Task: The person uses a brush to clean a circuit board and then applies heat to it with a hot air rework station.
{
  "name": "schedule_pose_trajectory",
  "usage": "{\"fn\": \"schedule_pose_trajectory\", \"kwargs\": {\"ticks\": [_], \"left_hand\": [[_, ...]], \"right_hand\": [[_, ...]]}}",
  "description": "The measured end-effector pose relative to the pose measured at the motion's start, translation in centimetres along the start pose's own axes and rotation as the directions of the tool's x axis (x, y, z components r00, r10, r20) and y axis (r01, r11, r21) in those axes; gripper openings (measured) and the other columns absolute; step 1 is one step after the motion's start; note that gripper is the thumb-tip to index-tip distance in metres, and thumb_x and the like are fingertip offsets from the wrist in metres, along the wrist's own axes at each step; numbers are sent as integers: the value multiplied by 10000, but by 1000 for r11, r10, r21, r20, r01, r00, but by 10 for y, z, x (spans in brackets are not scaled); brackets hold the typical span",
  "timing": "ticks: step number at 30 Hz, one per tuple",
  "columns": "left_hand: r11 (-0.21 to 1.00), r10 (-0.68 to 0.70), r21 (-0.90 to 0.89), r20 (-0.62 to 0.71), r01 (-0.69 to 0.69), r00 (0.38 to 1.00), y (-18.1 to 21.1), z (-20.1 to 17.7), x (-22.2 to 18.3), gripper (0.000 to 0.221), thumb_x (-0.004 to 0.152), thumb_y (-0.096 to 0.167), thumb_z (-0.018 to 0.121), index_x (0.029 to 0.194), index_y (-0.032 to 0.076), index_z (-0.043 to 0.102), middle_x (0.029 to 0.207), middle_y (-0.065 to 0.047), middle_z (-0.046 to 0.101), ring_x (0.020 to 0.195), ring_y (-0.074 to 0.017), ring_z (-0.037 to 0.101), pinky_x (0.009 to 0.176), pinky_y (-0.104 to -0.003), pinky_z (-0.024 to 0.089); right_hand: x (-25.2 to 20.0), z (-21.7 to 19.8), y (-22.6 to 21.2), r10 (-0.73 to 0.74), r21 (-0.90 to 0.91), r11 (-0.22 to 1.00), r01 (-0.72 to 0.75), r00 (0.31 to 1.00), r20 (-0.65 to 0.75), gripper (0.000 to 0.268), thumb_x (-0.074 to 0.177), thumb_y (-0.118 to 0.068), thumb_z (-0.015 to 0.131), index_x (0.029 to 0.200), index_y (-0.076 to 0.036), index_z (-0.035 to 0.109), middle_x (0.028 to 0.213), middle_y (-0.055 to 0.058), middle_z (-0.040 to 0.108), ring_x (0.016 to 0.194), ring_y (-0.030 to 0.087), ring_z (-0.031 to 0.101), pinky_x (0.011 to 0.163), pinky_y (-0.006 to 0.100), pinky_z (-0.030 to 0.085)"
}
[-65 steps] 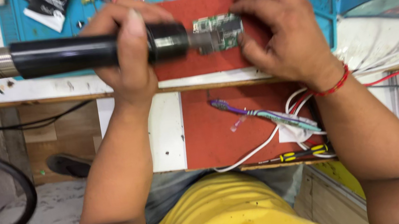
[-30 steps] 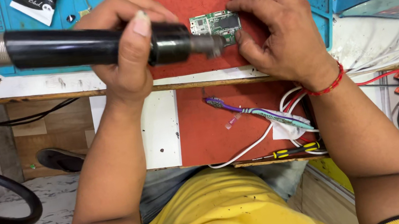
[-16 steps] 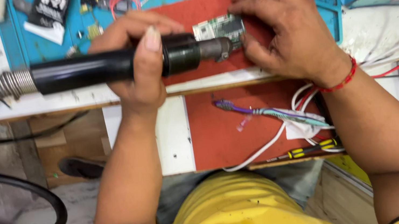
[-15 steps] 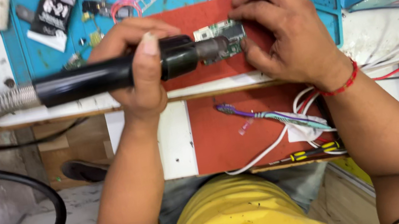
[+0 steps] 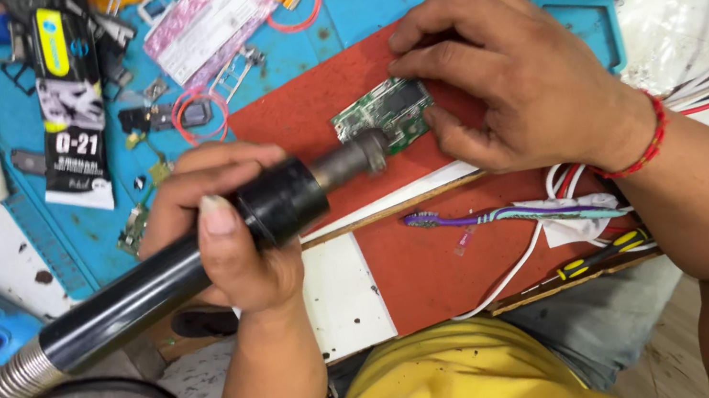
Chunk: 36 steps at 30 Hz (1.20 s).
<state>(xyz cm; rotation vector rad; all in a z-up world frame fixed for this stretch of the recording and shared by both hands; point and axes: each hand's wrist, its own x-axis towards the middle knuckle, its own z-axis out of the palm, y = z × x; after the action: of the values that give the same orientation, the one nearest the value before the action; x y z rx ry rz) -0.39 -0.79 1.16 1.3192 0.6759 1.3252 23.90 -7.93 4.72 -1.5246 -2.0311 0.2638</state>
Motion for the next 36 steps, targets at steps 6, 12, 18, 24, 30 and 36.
{"fn": "schedule_pose_trajectory", "kwargs": {"ticks": [6,12,18,24,30,36], "left_hand": [[986,90,126,116,-105,989,9,0,2,404,1042,349,579,978,-50,573,905,-222,685,780,-242,673,741,-323,564],[996,79,44,81,-83,994,4,-1,-2,408,1053,350,589,986,-52,570,919,-214,683,786,-238,668,753,-318,565],[984,180,-16,146,-180,973,-1,1,1,331,1075,281,583,973,-34,566,923,-176,667,802,-214,690,766,-330,588],[968,248,-56,114,-243,962,-24,-7,1,220,1082,168,553,1001,-34,581,945,-154,635,834,-211,634,791,-336,535],[978,199,-85,134,-189,971,-12,-1,-2,232,1079,203,555,972,-2,535,922,-154,674,788,-204,668,779,-329,573],[970,219,70,180,-235,959,-2,0,4,281,1114,229,541,987,-20,567,922,-167,677,822,-197,677,814,-317,579]], "right_hand": [[-3,3,-1,-6,2,1000,6,1000,6,374,772,-36,746,1138,12,688,1217,154,615,1092,351,596,962,429,515],[-18,8,8,-25,65,998,25,1000,-2,318,887,-51,744,1189,12,670,1249,149,586,1143,332,576,1059,426,497],[-15,7,4,-76,58,995,77,997,-32,343,849,-29,732,1184,14,670,1274,158,587,1197,349,579,1052,424,496],[-23,9,7,-79,65,995,81,996,-34,315,870,-17,716,1180,25,676,1234,175,605,1169,362,577,1037,445,482],[-24,11,11,-76,76,994,80,996,-51,317,861,-15,702,1175,19,674,1275,156,610,1222,354,566,1066,431,475],[-25,13,15,-70,63,995,72,997,-29,327,865,-18,730,1186,2,672,1269,140,592,1228,322,567,1082,401,480]]}}
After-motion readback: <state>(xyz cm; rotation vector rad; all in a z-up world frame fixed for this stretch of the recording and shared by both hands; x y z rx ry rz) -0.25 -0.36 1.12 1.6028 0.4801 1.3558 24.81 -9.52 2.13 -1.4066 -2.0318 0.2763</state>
